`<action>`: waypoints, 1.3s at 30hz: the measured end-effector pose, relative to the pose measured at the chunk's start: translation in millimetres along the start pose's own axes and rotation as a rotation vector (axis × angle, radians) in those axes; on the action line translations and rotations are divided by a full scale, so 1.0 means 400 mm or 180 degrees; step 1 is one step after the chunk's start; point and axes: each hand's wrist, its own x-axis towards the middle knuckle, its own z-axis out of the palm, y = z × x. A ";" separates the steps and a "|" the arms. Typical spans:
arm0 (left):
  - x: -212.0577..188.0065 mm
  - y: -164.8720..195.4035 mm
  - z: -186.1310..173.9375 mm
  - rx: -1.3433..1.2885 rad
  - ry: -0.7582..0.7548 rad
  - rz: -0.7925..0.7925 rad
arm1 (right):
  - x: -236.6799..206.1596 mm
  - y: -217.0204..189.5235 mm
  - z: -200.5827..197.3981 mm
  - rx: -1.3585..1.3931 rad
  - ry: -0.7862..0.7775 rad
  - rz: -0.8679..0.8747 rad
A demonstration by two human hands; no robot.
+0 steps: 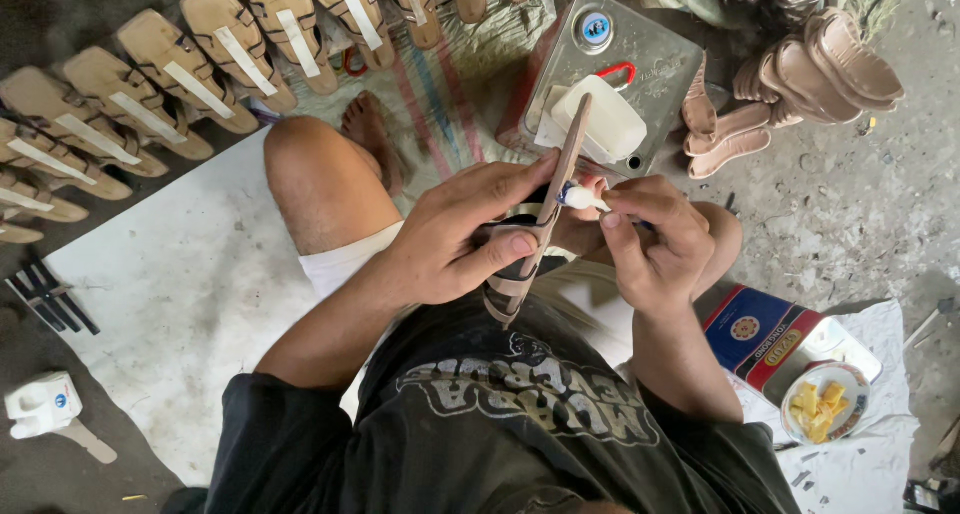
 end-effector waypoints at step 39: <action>0.000 0.017 0.006 -0.0115 0.0359 -0.0452 | 0.002 -0.035 0.006 -0.1159 -0.0324 -0.0806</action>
